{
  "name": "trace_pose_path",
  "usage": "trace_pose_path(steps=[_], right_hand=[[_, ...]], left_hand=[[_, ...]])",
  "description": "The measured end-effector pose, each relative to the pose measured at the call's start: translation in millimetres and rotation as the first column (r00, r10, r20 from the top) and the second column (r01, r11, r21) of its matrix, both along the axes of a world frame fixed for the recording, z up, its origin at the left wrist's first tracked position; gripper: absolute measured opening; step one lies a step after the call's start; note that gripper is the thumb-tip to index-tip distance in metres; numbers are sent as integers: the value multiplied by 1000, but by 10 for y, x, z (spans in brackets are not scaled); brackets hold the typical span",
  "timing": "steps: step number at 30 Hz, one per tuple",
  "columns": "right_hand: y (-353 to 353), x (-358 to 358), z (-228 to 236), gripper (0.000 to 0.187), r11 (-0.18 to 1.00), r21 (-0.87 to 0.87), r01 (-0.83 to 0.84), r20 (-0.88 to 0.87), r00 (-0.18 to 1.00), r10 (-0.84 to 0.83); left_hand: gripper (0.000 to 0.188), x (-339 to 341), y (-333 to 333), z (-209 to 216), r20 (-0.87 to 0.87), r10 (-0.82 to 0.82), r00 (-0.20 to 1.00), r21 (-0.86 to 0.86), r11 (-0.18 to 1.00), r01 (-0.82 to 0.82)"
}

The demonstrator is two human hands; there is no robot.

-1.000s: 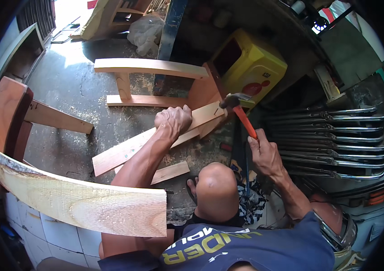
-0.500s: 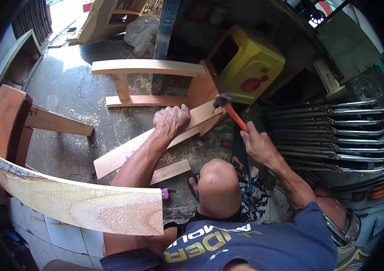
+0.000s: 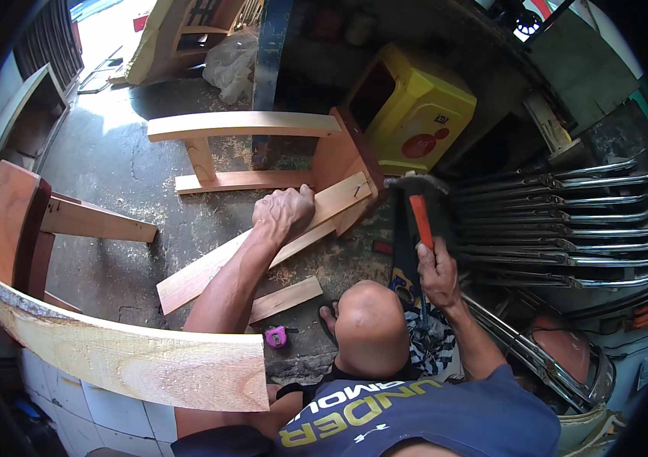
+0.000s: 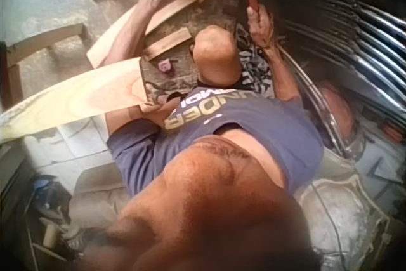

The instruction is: The person measures a wooden board with a square, marks it with a pen, and cuts it using a hand saw. They then position the cut piece against a wooden frame on the floor and secure it by driving nails with a hammer.

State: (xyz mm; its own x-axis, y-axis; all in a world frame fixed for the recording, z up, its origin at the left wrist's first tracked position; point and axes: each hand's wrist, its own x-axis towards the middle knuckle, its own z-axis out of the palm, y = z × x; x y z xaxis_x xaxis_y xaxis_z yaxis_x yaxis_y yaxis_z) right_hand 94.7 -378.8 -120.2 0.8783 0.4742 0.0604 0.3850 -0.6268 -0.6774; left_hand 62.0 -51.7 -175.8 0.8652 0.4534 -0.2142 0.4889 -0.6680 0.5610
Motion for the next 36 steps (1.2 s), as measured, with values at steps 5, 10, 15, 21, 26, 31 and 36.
trace_pose_path(steps=[5,10,15,21,26,31,36], right_hand=[[-319,-326,-987,44,958,66,279,-975,220,3],[-41,-253,-1587,46,790,225,570,-836,-304,457],[469,-130,-1256,43,580,443,683,-661,-188,727],[438,-25,-1408,43,542,489,684,-604,-183,776],[493,-22,-1693,45,572,431,697,-677,-169,716],[652,161,-1577,43,503,549,668,-581,-129,804],[610,147,-1555,42,499,541,677,-594,-112,796]], left_hand=[[69,-13,33,-15,-65,-55,996,12,998,56],[71,-18,-80,129,-105,-38,994,66,997,45],[73,-27,-101,227,-145,-7,989,120,993,24],[74,23,-122,214,-179,-8,984,122,992,30],[76,-6,-73,148,-177,51,983,150,988,-24],[75,107,-106,169,-263,45,964,109,994,-17],[79,74,-125,92,-237,85,968,146,988,-51]])
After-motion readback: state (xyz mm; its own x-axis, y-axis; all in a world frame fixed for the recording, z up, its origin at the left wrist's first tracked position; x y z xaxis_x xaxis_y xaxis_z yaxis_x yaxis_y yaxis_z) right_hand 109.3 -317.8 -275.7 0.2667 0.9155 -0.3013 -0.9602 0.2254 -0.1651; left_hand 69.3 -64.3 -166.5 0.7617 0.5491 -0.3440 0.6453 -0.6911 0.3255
